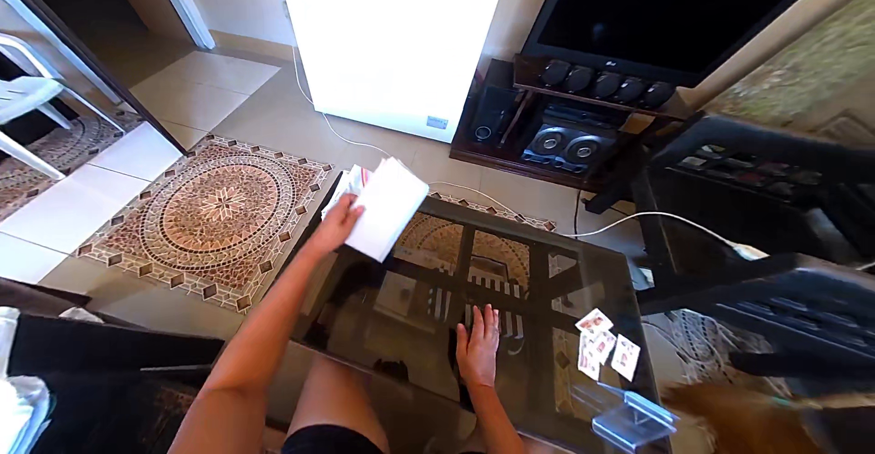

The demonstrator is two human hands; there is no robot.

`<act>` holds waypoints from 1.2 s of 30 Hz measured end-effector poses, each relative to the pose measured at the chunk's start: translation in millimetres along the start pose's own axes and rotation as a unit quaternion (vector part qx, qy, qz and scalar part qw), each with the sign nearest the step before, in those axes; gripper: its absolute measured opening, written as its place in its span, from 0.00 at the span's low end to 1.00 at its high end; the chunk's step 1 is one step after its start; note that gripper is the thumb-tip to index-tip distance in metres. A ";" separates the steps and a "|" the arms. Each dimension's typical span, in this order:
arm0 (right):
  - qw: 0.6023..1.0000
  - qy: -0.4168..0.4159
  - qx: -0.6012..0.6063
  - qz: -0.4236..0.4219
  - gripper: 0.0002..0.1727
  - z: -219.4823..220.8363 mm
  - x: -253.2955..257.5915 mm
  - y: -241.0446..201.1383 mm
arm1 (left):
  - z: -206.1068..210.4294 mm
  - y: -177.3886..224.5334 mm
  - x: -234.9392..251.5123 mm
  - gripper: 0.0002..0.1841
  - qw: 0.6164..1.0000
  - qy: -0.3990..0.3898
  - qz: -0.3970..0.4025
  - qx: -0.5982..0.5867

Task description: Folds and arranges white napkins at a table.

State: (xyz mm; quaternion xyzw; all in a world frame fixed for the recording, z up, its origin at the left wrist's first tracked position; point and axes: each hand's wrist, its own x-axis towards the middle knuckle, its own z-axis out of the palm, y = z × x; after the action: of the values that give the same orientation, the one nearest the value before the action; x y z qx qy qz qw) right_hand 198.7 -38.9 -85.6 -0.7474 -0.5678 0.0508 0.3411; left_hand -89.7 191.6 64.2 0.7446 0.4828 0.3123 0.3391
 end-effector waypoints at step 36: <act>0.996 -0.052 -0.067 -0.027 0.31 0.2 1.5 -0.7 | -162.2 12.7 -222.9 0.23 0.915 0.196 -0.208 0.285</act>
State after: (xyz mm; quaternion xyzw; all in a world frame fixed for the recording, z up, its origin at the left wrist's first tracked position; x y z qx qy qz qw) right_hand 198.6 -37.3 -84.9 -0.7490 -0.6070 0.0421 0.2621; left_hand -287.4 13.3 137.1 0.6162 0.7519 0.2240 0.0686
